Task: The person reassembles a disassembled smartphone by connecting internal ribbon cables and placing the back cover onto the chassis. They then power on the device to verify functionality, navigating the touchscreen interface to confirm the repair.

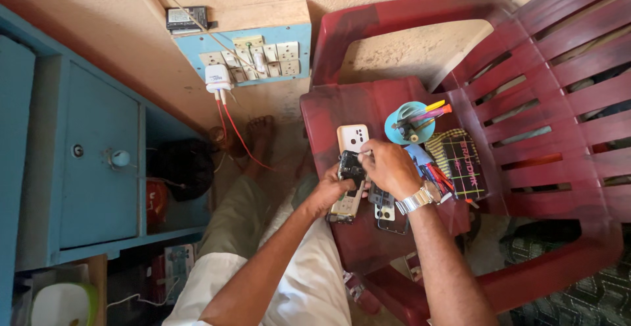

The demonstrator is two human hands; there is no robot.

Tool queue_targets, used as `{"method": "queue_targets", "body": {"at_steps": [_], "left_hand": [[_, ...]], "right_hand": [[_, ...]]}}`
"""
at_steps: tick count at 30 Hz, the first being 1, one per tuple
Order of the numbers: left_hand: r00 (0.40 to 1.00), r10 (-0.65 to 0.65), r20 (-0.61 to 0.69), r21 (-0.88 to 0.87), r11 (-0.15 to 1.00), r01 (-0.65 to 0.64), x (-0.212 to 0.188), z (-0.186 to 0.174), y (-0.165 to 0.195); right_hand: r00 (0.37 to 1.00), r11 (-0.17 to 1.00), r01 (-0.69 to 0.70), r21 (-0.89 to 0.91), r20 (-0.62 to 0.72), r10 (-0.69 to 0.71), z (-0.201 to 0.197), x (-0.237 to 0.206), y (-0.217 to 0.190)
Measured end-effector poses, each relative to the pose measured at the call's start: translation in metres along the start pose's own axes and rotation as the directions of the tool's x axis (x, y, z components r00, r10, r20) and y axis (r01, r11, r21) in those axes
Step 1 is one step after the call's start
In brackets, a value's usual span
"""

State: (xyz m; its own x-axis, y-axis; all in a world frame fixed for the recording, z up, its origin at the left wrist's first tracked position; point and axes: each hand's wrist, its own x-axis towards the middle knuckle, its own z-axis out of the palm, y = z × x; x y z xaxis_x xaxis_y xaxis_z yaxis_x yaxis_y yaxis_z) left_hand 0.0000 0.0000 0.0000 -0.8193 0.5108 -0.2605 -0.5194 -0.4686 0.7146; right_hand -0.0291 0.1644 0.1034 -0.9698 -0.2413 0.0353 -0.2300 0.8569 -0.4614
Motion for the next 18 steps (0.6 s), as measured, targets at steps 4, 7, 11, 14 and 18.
{"method": "queue_targets", "body": {"at_steps": [4,7,11,14,18], "left_hand": [[1.0,0.01,-0.013,0.006,1.0,-0.01,0.001,0.005,0.014],[0.999,-0.025,-0.039,-0.001,1.0,0.025,0.02,0.026,0.012],[0.999,-0.016,-0.027,0.007,1.0,0.016,0.014,0.022,0.025],[0.999,-0.023,-0.032,0.005,1.0,0.023,0.013,0.021,0.033],[1.0,-0.006,-0.026,-0.011,1.0,0.006,0.02,0.015,0.043]], "right_hand": [[0.986,0.989,-0.148,0.007,0.078,0.147,-0.004,0.011,-0.005],[0.993,0.995,-0.095,0.038,0.075,0.092,-0.019,0.011,0.02],[0.99,0.993,-0.115,0.005,0.082,0.114,-0.014,0.018,0.014],[0.991,0.995,-0.099,0.008,0.086,0.098,-0.011,0.021,0.012],[0.995,0.996,-0.086,0.001,0.049,0.086,-0.009,0.035,0.012]]}}
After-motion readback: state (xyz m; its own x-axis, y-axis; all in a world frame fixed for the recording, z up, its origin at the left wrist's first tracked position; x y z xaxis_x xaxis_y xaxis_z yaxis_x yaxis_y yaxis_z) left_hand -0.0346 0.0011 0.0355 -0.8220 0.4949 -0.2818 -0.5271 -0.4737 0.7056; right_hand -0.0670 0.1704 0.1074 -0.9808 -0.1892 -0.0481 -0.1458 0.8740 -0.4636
